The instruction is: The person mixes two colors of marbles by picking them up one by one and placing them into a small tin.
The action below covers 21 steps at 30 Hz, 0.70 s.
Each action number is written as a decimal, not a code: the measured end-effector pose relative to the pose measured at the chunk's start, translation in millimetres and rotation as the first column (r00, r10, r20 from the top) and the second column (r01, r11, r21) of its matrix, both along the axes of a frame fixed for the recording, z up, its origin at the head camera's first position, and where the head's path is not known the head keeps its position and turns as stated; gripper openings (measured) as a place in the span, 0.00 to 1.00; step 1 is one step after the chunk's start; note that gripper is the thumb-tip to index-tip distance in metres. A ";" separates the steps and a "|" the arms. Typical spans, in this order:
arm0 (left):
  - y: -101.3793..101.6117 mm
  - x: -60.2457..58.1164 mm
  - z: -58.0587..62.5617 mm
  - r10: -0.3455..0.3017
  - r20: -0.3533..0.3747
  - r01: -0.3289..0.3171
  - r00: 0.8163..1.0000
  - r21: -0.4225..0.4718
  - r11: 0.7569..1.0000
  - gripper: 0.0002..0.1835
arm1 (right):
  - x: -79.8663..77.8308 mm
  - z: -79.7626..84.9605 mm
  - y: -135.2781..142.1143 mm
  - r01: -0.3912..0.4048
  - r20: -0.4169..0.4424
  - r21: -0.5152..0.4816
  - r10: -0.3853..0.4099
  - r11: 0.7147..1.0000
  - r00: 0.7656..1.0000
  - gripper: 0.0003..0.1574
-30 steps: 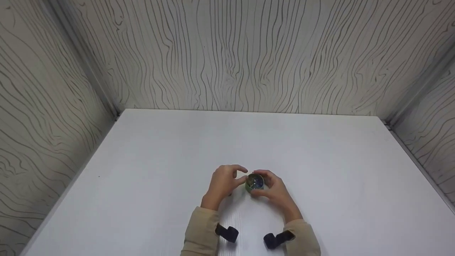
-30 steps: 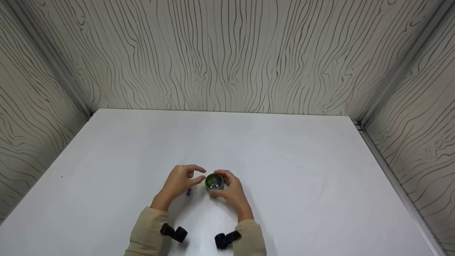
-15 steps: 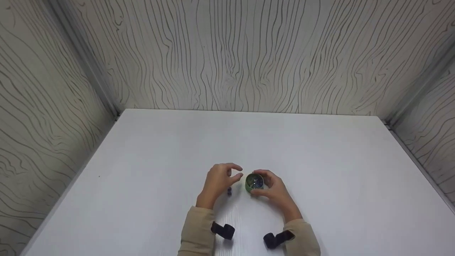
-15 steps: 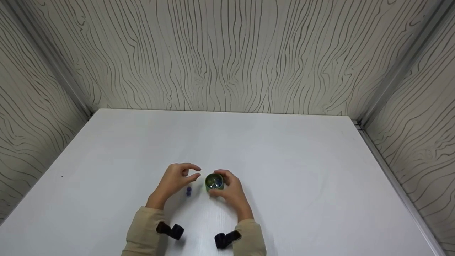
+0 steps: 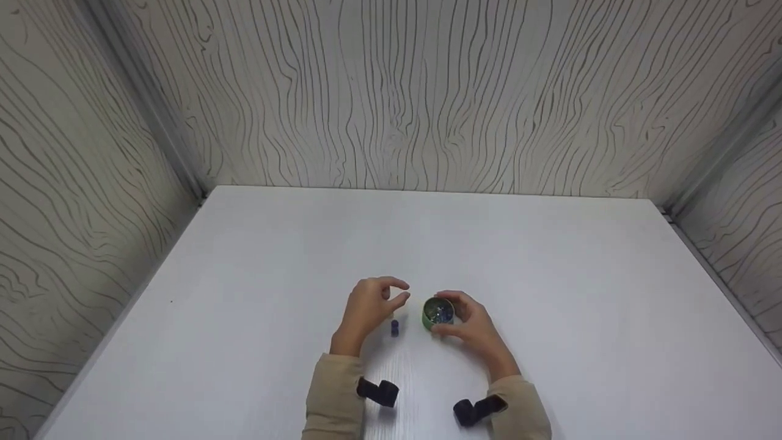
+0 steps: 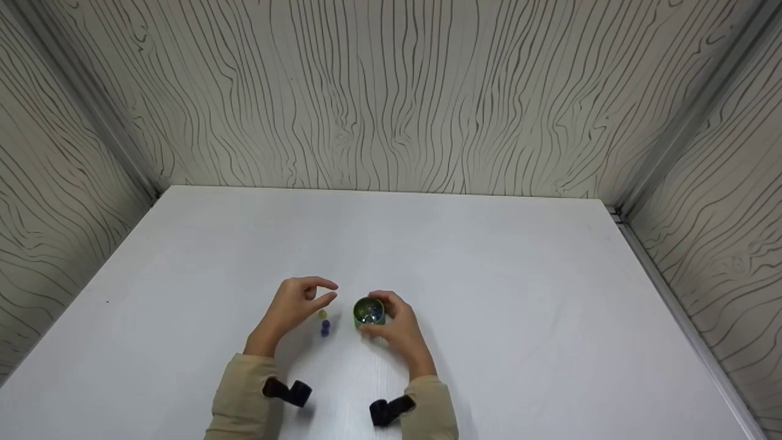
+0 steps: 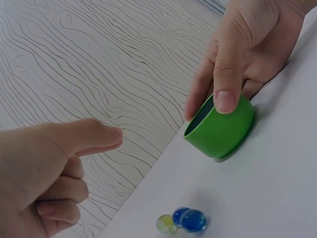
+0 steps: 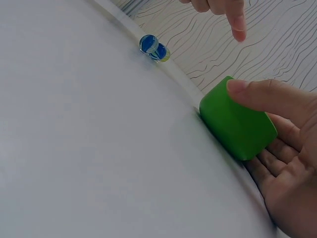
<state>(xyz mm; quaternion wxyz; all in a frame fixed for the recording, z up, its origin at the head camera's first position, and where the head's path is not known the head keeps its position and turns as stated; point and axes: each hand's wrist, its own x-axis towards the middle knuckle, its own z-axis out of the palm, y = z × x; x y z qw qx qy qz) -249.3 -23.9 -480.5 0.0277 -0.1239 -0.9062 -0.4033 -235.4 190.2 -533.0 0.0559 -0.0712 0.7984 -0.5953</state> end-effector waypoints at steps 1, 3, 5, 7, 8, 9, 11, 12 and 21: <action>-0.6 -0.4 -0.4 0.001 0.003 -0.001 1.000 -0.004 1.000 0.09 | 0.1 0.3 -0.2 0.001 0.000 0.001 -0.001 1.000 1.000 0.40; -2.4 -1.1 -1.4 0.000 0.019 0.000 1.000 -0.004 1.000 0.09 | 0.7 1.1 -0.2 0.003 0.000 0.001 -0.003 1.000 1.000 0.40; -4.7 -1.4 -2.1 0.002 0.043 -0.002 0.999 -0.004 1.000 0.09 | 1.0 1.5 -0.4 0.007 0.001 0.004 -0.007 1.000 1.000 0.40; -7.4 -1.7 -2.9 0.005 0.072 -0.005 0.997 -0.002 1.000 0.09 | 1.1 1.6 -0.6 0.009 0.004 0.007 -0.009 1.000 1.000 0.40; -8.7 -2.0 -3.3 0.005 0.084 -0.006 0.996 0.001 1.000 0.09 | 1.1 1.5 -0.6 0.010 0.006 0.007 -0.010 1.000 1.000 0.40; -10.0 -2.3 -3.7 0.006 0.094 -0.006 0.996 0.000 1.000 0.10 | 0.9 1.2 -0.8 0.013 0.008 0.011 -0.013 1.000 1.000 0.39; -12.6 -2.9 -4.5 0.002 0.120 -0.002 0.993 -0.002 1.000 0.09 | 0.7 0.3 -0.9 0.018 0.009 0.013 -0.018 1.000 1.000 0.39; -13.9 -3.1 -4.9 -0.001 0.136 0.001 0.991 -0.006 1.000 0.09 | 0.8 0.2 -1.0 0.021 0.009 0.014 -0.021 1.000 1.000 0.39; -22.9 -3.9 -8.0 -0.053 0.214 0.056 0.975 -0.010 0.998 0.10 | 0.4 -2.0 -1.0 0.038 0.021 0.024 -0.038 0.999 0.999 0.39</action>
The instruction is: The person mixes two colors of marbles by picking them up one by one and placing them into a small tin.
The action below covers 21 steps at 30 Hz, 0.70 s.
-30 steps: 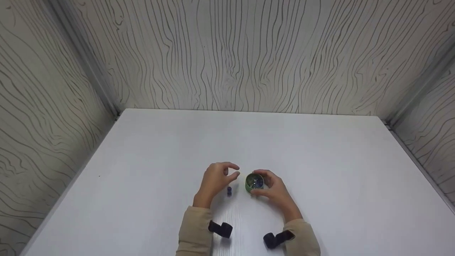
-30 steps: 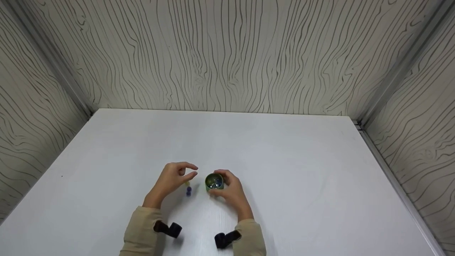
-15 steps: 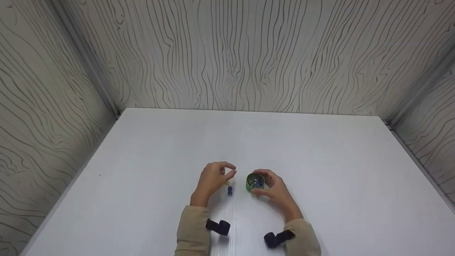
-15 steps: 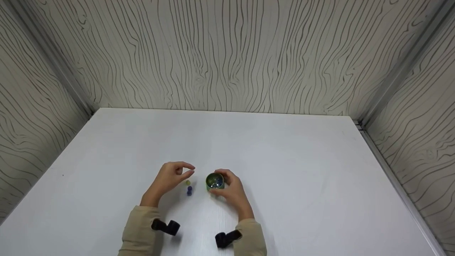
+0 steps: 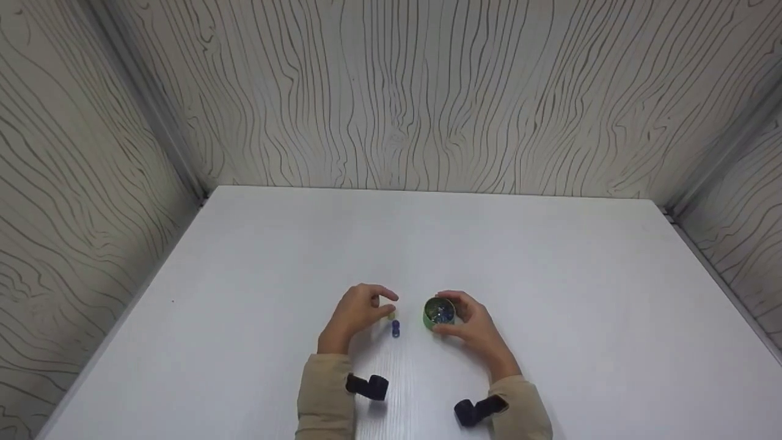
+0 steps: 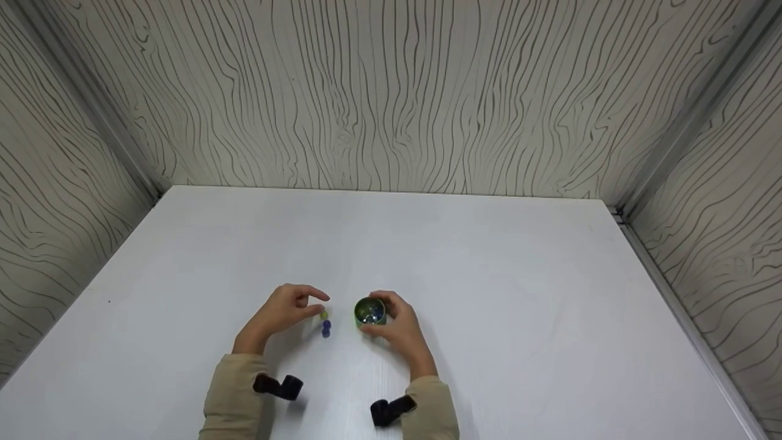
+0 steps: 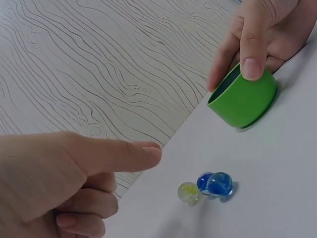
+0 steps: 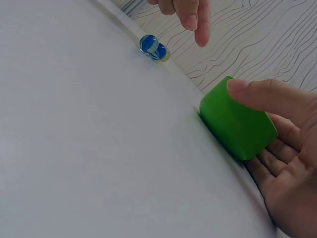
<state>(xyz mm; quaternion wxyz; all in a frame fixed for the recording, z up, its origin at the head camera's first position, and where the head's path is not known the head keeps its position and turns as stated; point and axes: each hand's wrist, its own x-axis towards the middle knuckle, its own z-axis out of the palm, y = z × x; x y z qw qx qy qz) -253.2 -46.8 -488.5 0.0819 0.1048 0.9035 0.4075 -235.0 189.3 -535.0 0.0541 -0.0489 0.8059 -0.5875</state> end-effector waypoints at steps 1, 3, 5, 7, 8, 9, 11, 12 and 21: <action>-0.7 -0.2 -0.2 -0.004 -0.001 0.004 1.000 0.001 1.000 0.10 | -0.1 0.0 0.1 0.000 0.001 -0.001 0.000 1.000 1.000 0.39; -1.9 -0.8 -0.9 -0.006 0.002 0.006 1.000 0.002 1.000 0.10 | -0.2 0.2 0.2 0.001 0.003 0.000 -0.001 1.000 1.000 0.40; -3.0 -1.2 -1.6 -0.008 0.001 0.008 1.000 0.002 1.000 0.11 | -0.4 0.0 0.5 0.001 0.004 -0.003 -0.001 1.000 1.000 0.40; -3.8 -1.5 -2.3 -0.007 0.009 0.007 1.000 0.002 1.000 0.11 | -0.4 0.1 0.6 -0.003 0.001 -0.005 0.003 1.000 1.000 0.40; -4.1 -1.6 -2.8 -0.007 0.013 0.007 1.000 0.000 1.000 0.11 | -0.4 0.1 0.7 -0.005 -0.001 -0.007 0.005 1.000 1.000 0.40; -4.5 -1.6 -3.2 -0.009 0.014 0.009 1.000 0.000 1.000 0.11 | -0.2 0.4 0.8 -0.009 -0.006 -0.007 0.009 1.000 1.000 0.40; -5.2 -1.7 -4.3 -0.013 0.016 0.013 1.000 -0.002 1.000 0.11 | 0.1 1.2 0.8 -0.019 -0.014 -0.016 0.019 1.000 1.000 0.40; -5.6 -1.7 -4.8 -0.016 0.015 0.016 1.000 -0.003 1.000 0.11 | 0.2 1.7 0.7 -0.024 -0.016 -0.023 0.023 0.999 1.000 0.40; -6.8 -1.6 -9.3 -0.008 0.030 0.008 1.000 -0.008 1.000 0.10 | 0.7 4.3 -0.4 -0.027 -0.010 -0.051 0.026 0.998 1.000 0.40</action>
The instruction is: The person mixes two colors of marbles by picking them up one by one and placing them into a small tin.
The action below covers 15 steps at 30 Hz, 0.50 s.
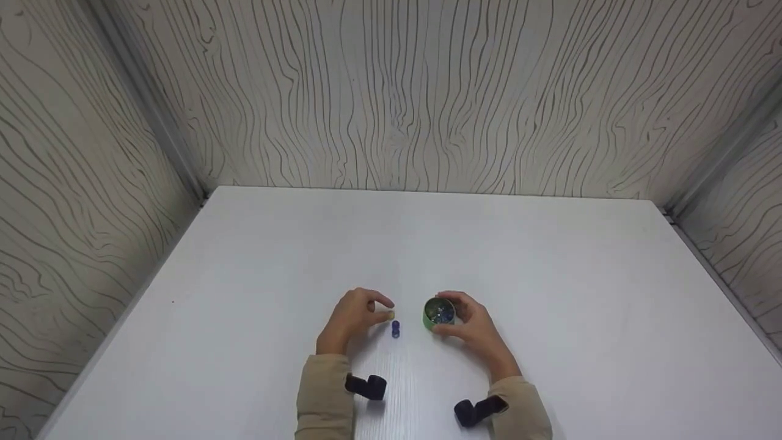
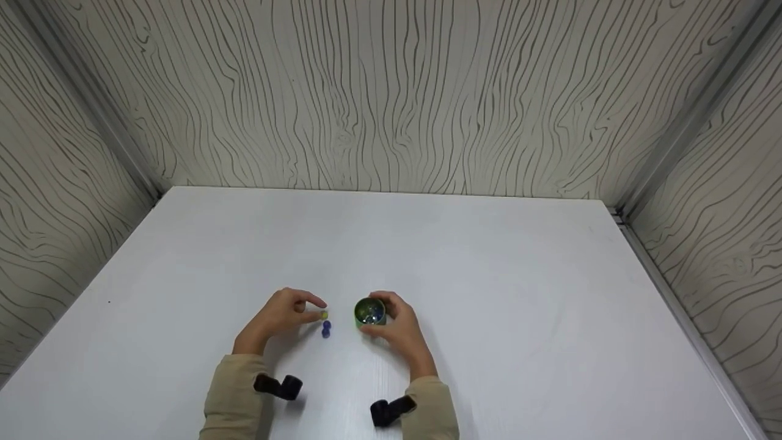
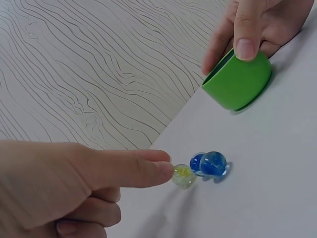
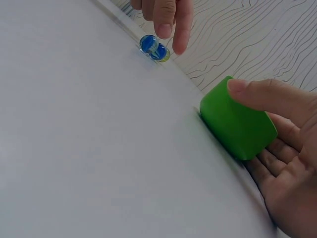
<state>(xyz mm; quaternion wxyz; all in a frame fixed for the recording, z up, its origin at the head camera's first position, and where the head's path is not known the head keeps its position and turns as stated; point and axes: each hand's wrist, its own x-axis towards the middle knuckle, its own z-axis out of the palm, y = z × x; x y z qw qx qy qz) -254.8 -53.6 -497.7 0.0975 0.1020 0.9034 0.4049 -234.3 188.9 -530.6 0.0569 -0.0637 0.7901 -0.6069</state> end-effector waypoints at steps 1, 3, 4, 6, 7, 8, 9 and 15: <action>0.2 0.0 -0.4 0.005 0.001 -0.005 1.000 -0.002 1.000 0.10 | 0.0 -0.1 -0.1 0.001 -0.001 0.001 -0.001 1.000 1.000 0.40; 0.5 0.0 -1.1 0.009 -0.002 -0.009 1.000 -0.009 1.000 0.10 | 0.2 -0.2 -0.1 0.001 -0.004 0.005 -0.001 1.000 1.000 0.40; 0.7 0.0 -1.6 0.011 -0.004 -0.011 1.000 -0.011 1.000 0.10 | 0.2 -0.3 -0.1 0.001 -0.004 0.008 -0.001 1.000 1.000 0.40; 1.1 0.0 -2.4 0.012 -0.009 -0.012 1.000 -0.016 1.000 0.10 | 0.3 -0.5 -0.1 0.002 -0.004 0.011 -0.002 1.000 1.000 0.40; 1.2 -0.1 -2.8 0.012 -0.010 -0.012 1.000 -0.019 1.000 0.10 | 0.2 -0.5 0.0 0.002 -0.003 0.012 -0.002 1.000 1.000 0.40; 1.4 -0.2 -3.3 0.012 -0.010 -0.012 1.000 -0.023 1.000 0.10 | 0.2 -0.6 0.0 0.000 -0.005 0.015 0.000 1.000 1.000 0.40; 1.6 -0.3 -3.9 0.013 -0.009 -0.013 1.000 -0.027 1.000 0.10 | 0.1 -0.7 0.0 -0.002 -0.006 0.016 0.002 1.000 1.000 0.40; 2.8 -1.2 -6.8 0.009 -0.013 -0.010 1.000 -0.044 0.999 0.11 | -1.1 -1.7 1.0 -0.017 -0.008 0.011 0.018 1.000 1.000 0.40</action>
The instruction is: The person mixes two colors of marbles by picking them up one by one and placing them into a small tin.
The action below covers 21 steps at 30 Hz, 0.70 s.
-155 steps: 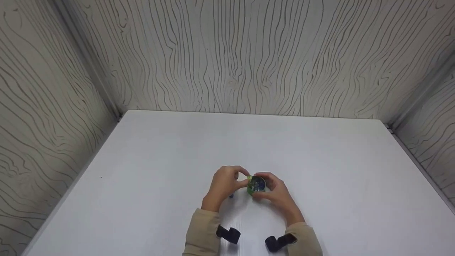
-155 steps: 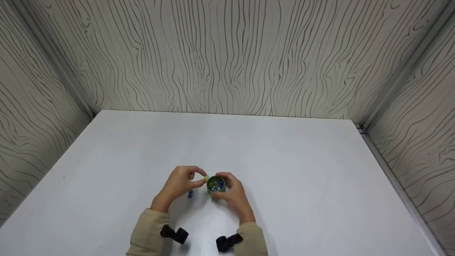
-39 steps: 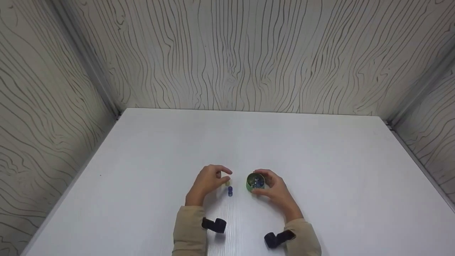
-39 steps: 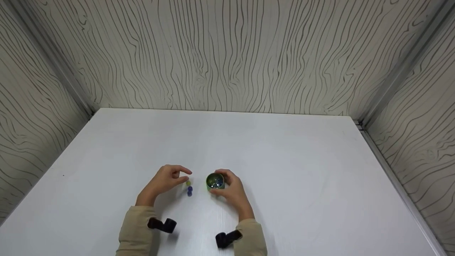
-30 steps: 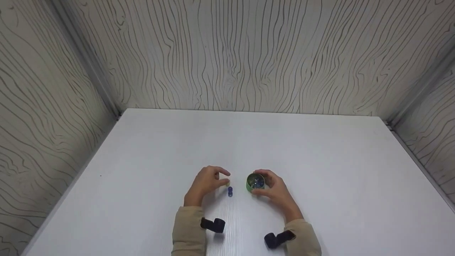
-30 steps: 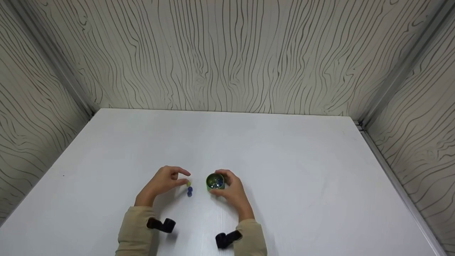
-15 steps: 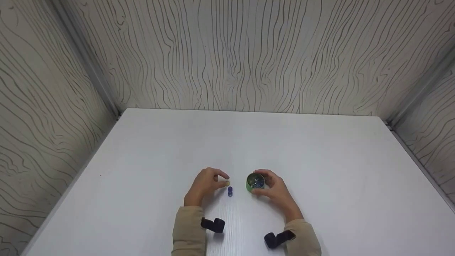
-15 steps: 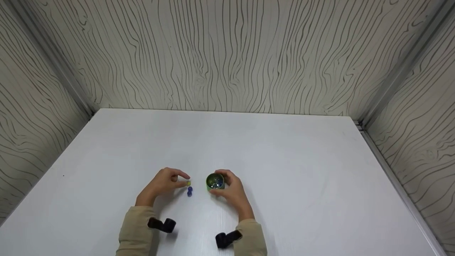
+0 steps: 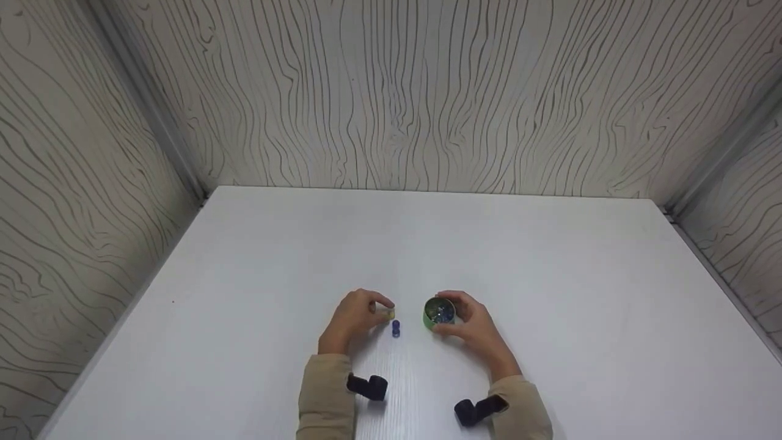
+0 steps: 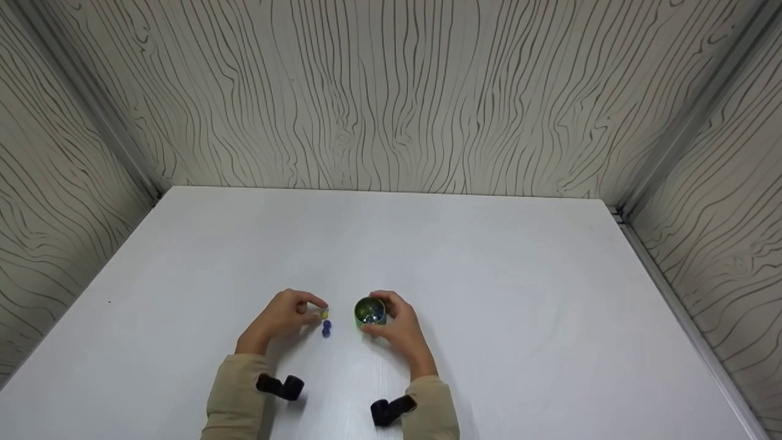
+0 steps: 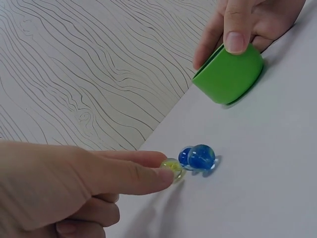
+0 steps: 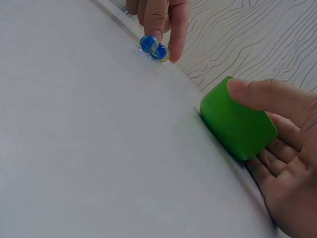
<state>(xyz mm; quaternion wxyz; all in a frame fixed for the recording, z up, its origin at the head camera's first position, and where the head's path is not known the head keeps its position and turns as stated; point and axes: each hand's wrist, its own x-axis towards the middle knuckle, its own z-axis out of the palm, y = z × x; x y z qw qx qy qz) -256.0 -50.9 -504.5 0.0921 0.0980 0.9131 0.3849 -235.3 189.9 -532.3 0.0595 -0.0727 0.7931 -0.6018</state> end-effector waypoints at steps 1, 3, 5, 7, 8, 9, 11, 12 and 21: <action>0.3 -0.1 -0.3 -0.001 0.000 0.001 1.000 -0.002 1.000 0.11 | -0.2 -0.2 0.3 -0.003 0.001 -0.003 0.003 1.000 1.000 0.40; 0.9 0.2 -0.7 -0.002 -0.001 0.002 1.000 -0.005 1.000 0.12 | -0.6 -0.6 0.7 -0.007 0.000 -0.007 0.007 1.000 1.000 0.40; 1.2 0.9 -0.9 0.003 0.006 -0.003 1.000 -0.009 1.000 0.13 | -0.8 -0.9 1.0 -0.010 -0.001 -0.007 0.010 1.000 1.000 0.40; 1.1 1.5 -1.6 0.006 0.011 -0.006 1.000 -0.009 1.000 0.12 | -1.0 -1.2 1.1 -0.010 -0.002 -0.008 0.010 1.000 1.000 0.41; 0.9 2.0 -1.9 0.008 0.013 -0.008 1.000 -0.009 1.000 0.12 | -1.1 -1.3 1.1 -0.009 -0.002 -0.007 0.009 1.000 1.000 0.41; 0.8 2.5 -2.1 0.010 0.015 -0.009 1.000 -0.009 1.000 0.12 | -1.1 -1.4 1.1 -0.010 -0.002 -0.008 0.010 1.000 1.000 0.41; 0.6 3.1 -2.5 0.011 0.017 -0.011 1.000 -0.006 1.000 0.12 | -1.2 -1.7 1.1 -0.010 0.000 -0.013 0.010 1.000 1.000 0.41; 0.5 3.0 -2.8 0.013 0.016 -0.012 1.000 -0.006 1.000 0.12 | -1.3 -1.8 1.1 -0.010 -0.001 -0.012 0.010 1.000 1.000 0.41; -0.3 3.2 -4.3 0.011 0.001 -0.011 1.000 -0.014 1.000 0.10 | -1.0 -1.0 1.0 -0.012 -0.008 -0.015 0.011 1.000 1.000 0.41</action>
